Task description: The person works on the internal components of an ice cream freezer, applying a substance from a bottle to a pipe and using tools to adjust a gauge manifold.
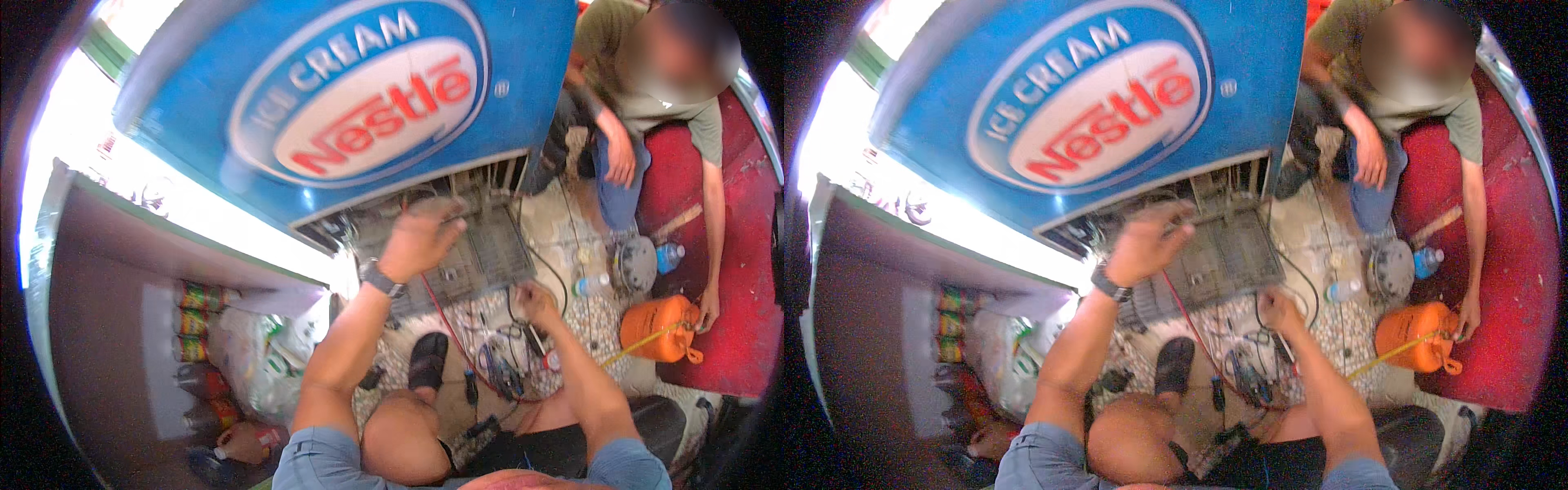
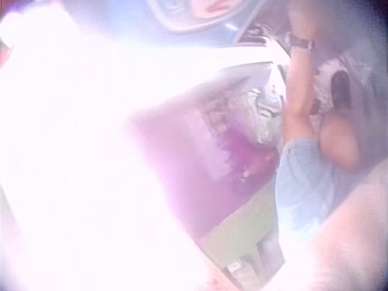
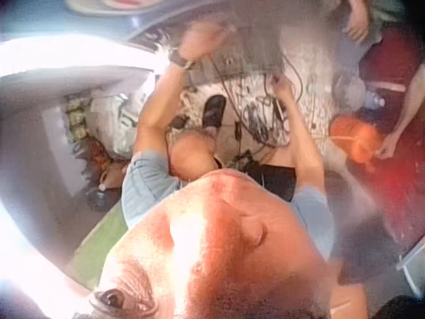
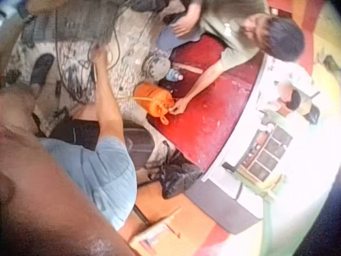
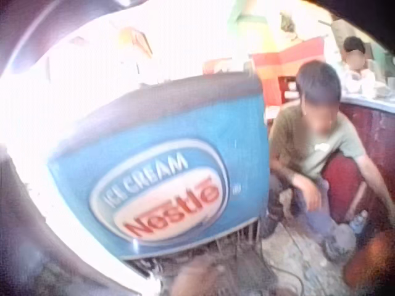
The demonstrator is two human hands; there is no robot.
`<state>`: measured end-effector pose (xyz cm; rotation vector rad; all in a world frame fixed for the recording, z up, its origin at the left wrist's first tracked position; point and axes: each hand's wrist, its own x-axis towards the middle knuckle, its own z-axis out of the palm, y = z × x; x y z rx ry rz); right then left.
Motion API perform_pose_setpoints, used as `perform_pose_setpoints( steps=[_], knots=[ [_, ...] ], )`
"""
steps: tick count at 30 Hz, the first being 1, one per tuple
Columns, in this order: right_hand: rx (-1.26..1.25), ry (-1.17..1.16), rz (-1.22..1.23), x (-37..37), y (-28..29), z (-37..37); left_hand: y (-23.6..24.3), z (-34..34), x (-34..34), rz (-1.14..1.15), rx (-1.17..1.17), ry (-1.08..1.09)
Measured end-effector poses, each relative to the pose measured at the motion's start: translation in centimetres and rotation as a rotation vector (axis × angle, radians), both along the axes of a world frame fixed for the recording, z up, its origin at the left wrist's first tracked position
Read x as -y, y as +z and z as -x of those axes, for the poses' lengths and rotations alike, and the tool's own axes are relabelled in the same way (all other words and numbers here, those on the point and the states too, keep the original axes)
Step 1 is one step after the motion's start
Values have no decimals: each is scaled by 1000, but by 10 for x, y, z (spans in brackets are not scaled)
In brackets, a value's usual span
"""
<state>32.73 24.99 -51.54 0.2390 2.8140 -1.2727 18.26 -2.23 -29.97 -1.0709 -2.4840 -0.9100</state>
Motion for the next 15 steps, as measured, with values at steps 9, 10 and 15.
perform_pose_setpoints(
  steps=[9, 10, 15],
  knots=[
    [-134, 473, -116, 21, 118, 24, 309, 138, 35, -115, -860, 487],
    [-427, 434, -114, 32, 160, 58, 320, 198, 85, -175, -703, 367],
    [-1457, 267, -97, 124, 491, 196, 566, 328, 252, 1072, -1195, 462]
  ],
)
